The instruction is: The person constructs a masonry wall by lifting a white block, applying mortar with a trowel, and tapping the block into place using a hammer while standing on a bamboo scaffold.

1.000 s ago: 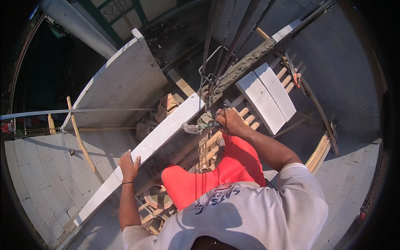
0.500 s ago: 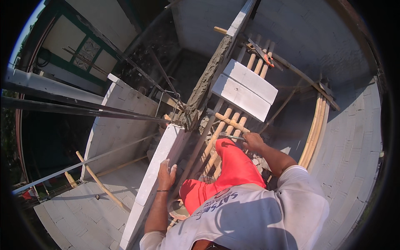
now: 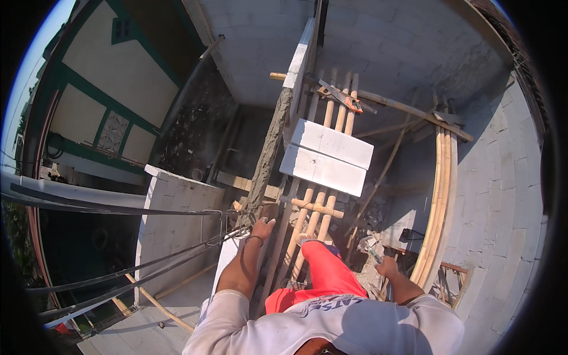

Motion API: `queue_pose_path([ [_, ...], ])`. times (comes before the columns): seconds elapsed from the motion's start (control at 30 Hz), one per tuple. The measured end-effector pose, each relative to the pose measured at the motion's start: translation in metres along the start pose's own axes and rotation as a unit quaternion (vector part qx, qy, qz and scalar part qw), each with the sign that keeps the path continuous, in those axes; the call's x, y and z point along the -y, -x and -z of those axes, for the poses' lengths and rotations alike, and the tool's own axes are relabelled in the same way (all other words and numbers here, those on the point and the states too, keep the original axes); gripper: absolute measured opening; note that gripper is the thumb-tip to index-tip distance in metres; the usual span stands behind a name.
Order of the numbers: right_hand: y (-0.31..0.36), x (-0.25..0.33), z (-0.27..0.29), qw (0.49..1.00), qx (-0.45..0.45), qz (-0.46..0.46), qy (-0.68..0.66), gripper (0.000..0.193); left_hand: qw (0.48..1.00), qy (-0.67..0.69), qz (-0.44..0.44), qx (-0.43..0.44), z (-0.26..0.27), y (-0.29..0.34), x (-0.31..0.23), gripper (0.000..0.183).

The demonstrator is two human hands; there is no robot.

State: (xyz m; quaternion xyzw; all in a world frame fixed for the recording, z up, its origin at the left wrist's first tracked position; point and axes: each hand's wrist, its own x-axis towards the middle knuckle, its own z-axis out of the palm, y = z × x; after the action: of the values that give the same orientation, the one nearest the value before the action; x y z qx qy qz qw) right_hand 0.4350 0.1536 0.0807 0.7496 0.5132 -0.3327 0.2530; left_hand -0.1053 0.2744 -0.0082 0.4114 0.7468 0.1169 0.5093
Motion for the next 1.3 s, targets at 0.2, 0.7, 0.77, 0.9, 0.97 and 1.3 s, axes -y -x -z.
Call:
queue_pose_path([
  [0.2,-0.009,-0.022,0.000,0.999,0.001,-0.001,-0.033,0.050,0.982,-0.093,-0.095,-0.133,0.006,0.002,0.014,0.066],
  [0.7,0.063,0.010,0.017,0.997,0.015,0.014,-0.077,0.039,0.984,-0.021,0.036,-0.171,0.001,0.009,0.001,0.072],
  [0.77,0.067,-0.001,0.010,0.998,0.020,0.012,-0.061,0.041,0.983,-0.037,-0.028,-0.178,-0.002,0.025,0.002,0.073],
  [0.9,0.090,-0.005,0.007,0.998,-0.024,0.010,-0.061,0.049,0.952,-0.062,-0.145,-0.260,-0.001,0.088,-0.006,0.075],
  [0.97,0.085,-0.010,0.001,0.997,-0.041,-0.002,-0.071,0.058,0.969,-0.053,-0.118,-0.209,0.008,0.143,-0.012,0.048],
  [1.3,0.030,0.051,0.012,0.998,-0.018,0.033,-0.051,0.054,0.933,0.343,-0.089,-0.059,0.171,0.409,-0.064,0.034],
])
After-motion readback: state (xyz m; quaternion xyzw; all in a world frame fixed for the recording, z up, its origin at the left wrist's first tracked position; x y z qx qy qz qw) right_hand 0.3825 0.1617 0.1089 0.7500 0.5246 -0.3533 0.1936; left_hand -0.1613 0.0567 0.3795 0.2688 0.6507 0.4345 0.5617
